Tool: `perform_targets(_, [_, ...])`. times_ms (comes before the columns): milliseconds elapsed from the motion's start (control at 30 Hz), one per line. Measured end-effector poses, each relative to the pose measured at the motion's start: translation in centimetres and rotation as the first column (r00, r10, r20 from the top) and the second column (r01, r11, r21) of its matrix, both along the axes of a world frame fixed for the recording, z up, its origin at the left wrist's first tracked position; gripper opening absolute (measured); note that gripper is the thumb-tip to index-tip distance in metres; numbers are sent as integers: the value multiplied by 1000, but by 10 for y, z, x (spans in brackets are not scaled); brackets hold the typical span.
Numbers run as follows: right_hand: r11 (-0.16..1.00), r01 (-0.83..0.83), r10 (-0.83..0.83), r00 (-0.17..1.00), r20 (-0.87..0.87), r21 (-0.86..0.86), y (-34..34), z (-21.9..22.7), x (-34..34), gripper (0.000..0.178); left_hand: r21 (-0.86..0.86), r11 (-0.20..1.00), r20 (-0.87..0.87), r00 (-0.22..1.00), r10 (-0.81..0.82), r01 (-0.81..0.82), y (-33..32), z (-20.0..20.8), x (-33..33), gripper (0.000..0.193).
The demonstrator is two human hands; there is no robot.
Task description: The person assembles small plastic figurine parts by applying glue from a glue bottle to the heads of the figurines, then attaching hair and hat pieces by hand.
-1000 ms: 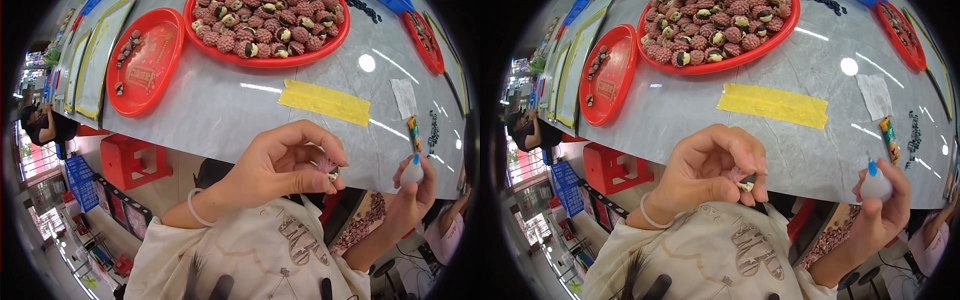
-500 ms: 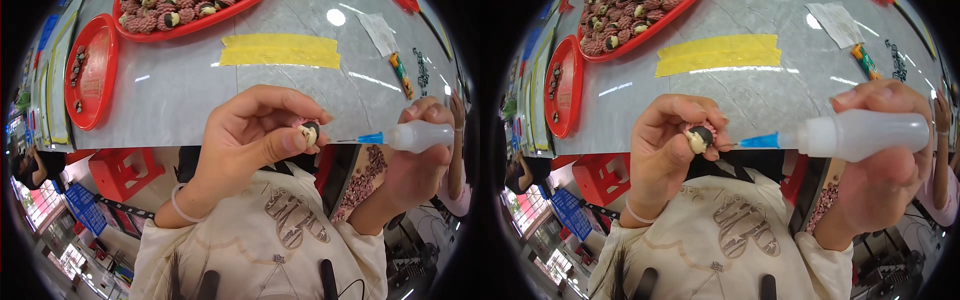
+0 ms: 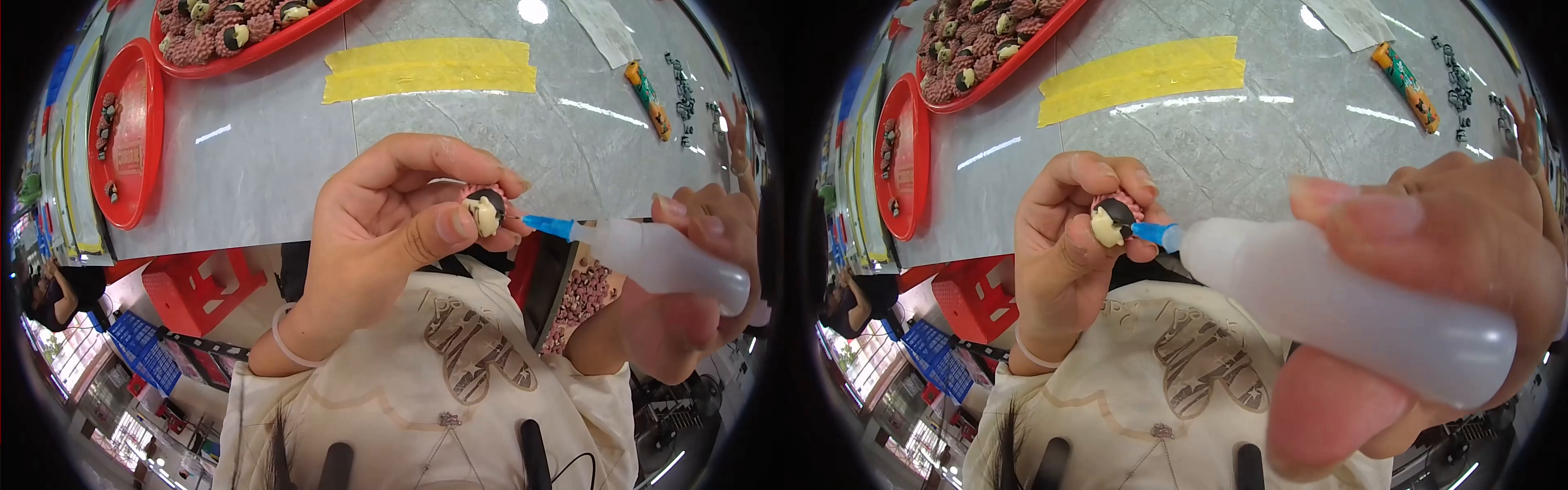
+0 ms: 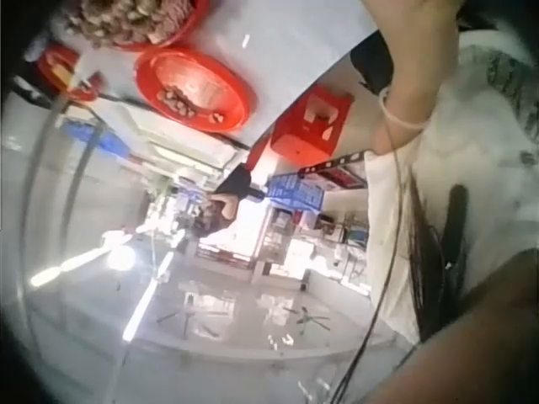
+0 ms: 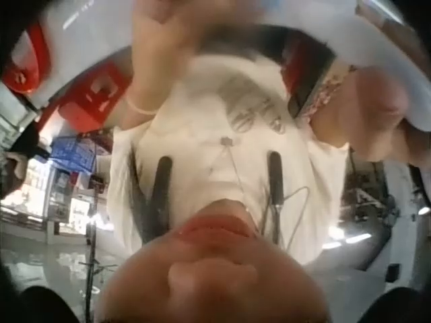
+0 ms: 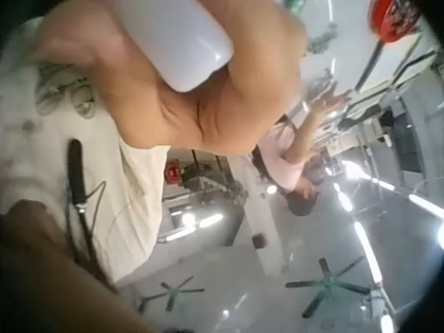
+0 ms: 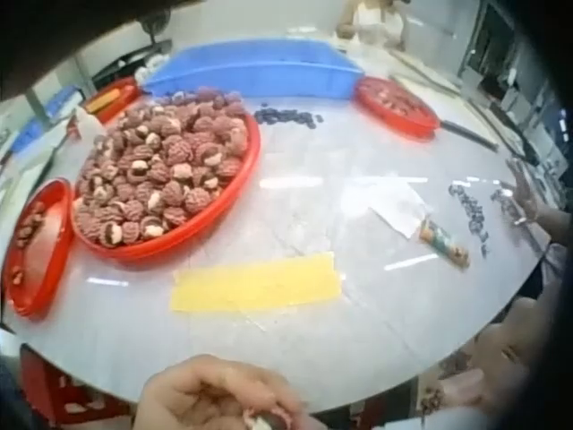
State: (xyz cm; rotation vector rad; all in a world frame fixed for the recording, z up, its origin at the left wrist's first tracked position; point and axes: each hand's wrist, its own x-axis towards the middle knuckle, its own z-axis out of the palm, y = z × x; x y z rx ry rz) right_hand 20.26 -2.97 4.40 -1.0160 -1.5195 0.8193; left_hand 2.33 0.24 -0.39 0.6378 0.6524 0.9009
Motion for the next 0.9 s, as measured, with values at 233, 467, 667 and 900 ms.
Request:
perform_targets(233, [990,-83,83,997,7,111,4,-5,14,40,-6,1000,23,1000,-18,18,2,-1,-2,37])
perform_targets(467, [962,235,-251,961,-113,-140,14,-32,27,27,-51,999,16,1000,-11,12,3,0,5,33])
perform_targets(667, [929,370,-358,912,200,-22,36,-65,23,40,-28,999,97,995,35,-32,0,-4,8,24])
perform_targets(900, [699,699,-668,564,486,149,34,-36,105,12,6,1000,18,999,31,-31,2,0,7,28])
